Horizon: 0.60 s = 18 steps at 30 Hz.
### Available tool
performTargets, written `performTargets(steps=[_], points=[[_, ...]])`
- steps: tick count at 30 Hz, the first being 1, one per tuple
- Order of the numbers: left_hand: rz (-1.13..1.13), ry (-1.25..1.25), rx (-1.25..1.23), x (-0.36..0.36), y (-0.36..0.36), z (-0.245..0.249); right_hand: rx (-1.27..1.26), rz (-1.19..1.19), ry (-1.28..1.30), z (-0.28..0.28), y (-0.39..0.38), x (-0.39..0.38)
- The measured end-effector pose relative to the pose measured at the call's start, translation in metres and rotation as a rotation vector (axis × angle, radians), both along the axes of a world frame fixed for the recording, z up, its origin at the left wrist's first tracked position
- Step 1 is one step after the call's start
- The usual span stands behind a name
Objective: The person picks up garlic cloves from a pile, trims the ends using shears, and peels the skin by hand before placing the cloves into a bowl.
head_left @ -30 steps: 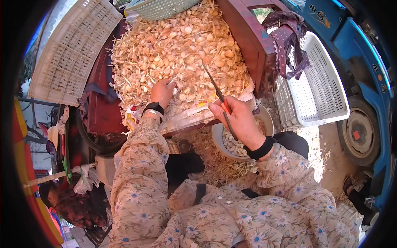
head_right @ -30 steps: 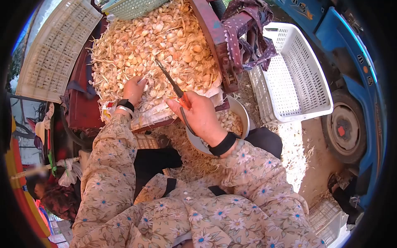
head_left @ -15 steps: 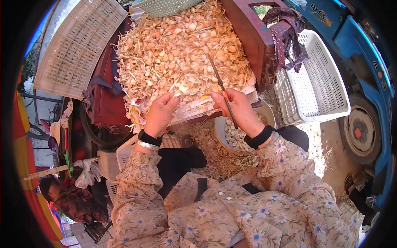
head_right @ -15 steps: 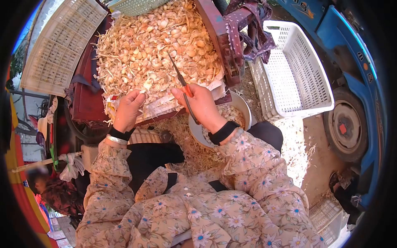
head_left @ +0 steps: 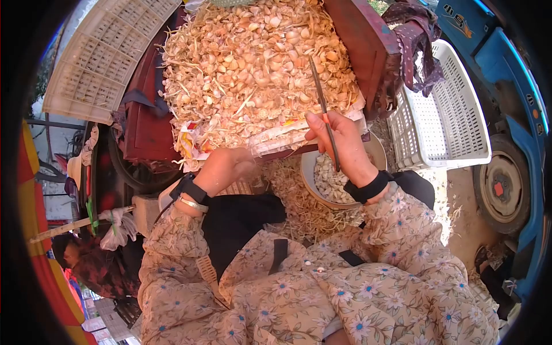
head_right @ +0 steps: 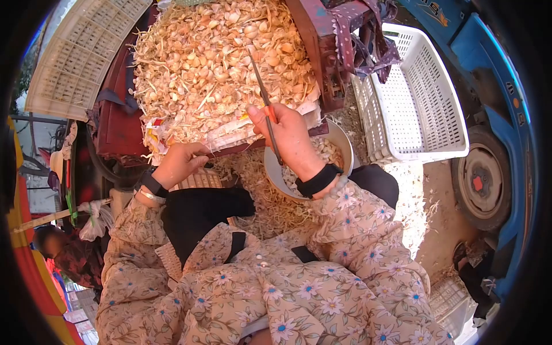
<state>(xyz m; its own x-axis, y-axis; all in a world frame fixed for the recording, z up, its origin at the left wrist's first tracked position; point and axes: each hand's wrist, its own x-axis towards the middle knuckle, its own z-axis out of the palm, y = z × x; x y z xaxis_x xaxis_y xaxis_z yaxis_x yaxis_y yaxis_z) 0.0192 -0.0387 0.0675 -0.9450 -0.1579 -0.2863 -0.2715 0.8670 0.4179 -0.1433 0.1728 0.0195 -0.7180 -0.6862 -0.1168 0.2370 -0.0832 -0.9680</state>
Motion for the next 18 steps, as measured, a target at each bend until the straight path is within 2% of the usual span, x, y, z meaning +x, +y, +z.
performTargets(steps=[2, 4, 7, 10, 14, 18], points=[[0.185, 0.319, -0.016, -0.032, -0.007, -0.006, -0.002, -0.008, -0.012, -0.001, -0.002, 0.000], [0.241, 0.510, -0.252, -0.064, -0.029, -0.013, -0.005, -0.011, -0.005, -0.003, -0.003, -0.001], [0.372, 0.343, -0.358, -0.094, -0.067, -0.037, 0.012, -0.031, 0.053, -0.008, -0.007, -0.001], [0.249, 0.286, -0.488, -0.099, -0.079, -0.047, 0.063, 0.002, 0.074, -0.009, -0.005, -0.004], [0.452, 0.279, -0.237, -0.088, -0.069, -0.034, 0.058, 0.002, 0.074, -0.009, -0.005, -0.005], [0.405, 0.402, -0.154, -0.063, -0.062, -0.020, 0.044, -0.036, 0.080, -0.005, -0.005, -0.002]])
